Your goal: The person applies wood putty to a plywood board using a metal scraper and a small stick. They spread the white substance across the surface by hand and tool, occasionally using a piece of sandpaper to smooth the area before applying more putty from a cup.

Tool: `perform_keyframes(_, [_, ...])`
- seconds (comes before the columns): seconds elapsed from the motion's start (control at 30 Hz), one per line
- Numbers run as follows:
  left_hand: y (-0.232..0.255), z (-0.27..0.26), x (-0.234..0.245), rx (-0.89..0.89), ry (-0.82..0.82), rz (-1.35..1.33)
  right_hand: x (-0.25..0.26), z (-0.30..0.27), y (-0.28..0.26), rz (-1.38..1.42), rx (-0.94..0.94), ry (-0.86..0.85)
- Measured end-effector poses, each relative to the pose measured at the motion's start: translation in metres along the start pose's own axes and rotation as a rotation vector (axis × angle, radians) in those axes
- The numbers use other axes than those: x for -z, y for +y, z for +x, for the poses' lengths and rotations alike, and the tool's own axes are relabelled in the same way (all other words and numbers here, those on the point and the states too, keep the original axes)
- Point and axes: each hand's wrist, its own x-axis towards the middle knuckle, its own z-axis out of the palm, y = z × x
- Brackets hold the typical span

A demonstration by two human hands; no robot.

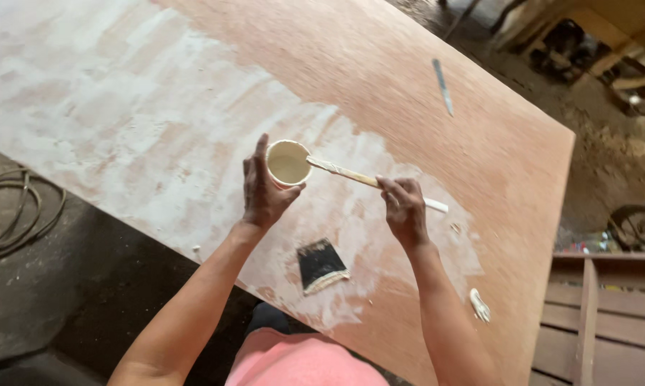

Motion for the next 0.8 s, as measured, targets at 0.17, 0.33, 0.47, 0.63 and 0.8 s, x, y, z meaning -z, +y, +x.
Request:
perform_keyframes(0.17, [-0.052,0.023,0.007,0.036,-0.05,-0.012,-0.079,0.072,0.015,-0.007,0.066,-0.063])
perform_keyframes(0.33, [-0.08,0.022,0.015,0.08,-0.099,-0.102,-0.114,0.076,0.006,-0.108,0.021,-0.128])
perform_keyframes(0.47, [-0.083,-0.009,0.039,0.061,-0.055,-0.086,-0.091,0.03,-0.019,-0.327,-0.144,-0.11])
perform_keyframes(0.63, [-0.058,-0.067,0.081,0.244,-0.048,-0.075,-0.06,-0.05,-0.086,-0.174,-0.133,-0.665])
perform_keyframes(0.8, [-0.035,-0.089,0.082,0.121,-0.133,-0.114,-0.063,-0.052,-0.106,-0.353,0.017,-0.822])
